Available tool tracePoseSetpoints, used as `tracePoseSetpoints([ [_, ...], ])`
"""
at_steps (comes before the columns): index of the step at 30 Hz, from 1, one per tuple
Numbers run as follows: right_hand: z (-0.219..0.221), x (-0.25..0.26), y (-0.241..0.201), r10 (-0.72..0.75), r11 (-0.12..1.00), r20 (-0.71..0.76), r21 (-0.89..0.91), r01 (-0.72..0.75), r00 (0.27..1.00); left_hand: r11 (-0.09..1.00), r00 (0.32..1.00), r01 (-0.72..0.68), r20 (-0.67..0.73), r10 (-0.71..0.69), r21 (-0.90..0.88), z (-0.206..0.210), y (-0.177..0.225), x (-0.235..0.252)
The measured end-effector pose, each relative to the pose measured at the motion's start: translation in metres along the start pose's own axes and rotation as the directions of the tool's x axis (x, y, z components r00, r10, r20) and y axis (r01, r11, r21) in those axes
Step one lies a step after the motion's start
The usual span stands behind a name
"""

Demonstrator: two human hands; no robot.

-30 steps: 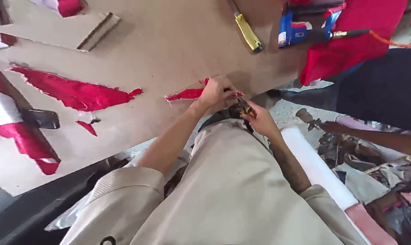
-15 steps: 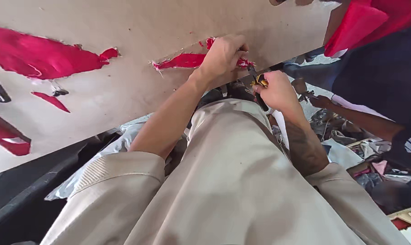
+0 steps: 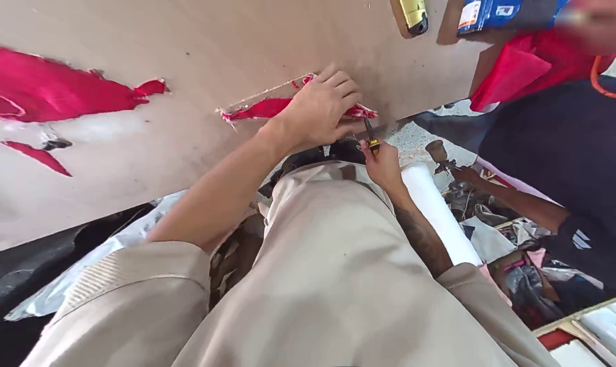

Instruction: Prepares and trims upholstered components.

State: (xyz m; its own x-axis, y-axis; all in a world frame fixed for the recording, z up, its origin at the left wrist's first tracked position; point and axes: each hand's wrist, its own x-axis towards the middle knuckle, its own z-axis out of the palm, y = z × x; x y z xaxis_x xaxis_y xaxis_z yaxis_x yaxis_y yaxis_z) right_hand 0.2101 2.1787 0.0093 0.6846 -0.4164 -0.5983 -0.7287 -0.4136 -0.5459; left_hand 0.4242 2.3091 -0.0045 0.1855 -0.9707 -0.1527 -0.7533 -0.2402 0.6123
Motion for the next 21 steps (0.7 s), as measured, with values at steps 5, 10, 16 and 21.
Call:
tracePoseSetpoints([
  [5,0.0,-0.002,0.009,-0.146,0.988,-0.041,-0.059,0.144,0.988,0.98,0.99,0.083,0.098,-0.102,0.179,-0.005,-0.011,-0.012],
  [10,-0.006,0.007,-0.007,-0.429,0.882,-0.174,0.132,0.453,0.886,0.992,0.994,-0.002,0.11,-0.012,0.123,0.002,-0.018,-0.013],
  [16,-0.038,-0.051,0.019,-0.148,0.966,-0.342,0.15,0.209,0.928,0.977,0.993,0.117,-0.034,-0.113,0.177,0.006,-0.007,-0.024],
  [21,-0.052,-0.096,0.107,0.53,0.717,0.219,0.4,-0.571,0.819,0.895,0.918,0.397,-0.086,-0.388,0.202,0.001,0.003,-0.04],
])
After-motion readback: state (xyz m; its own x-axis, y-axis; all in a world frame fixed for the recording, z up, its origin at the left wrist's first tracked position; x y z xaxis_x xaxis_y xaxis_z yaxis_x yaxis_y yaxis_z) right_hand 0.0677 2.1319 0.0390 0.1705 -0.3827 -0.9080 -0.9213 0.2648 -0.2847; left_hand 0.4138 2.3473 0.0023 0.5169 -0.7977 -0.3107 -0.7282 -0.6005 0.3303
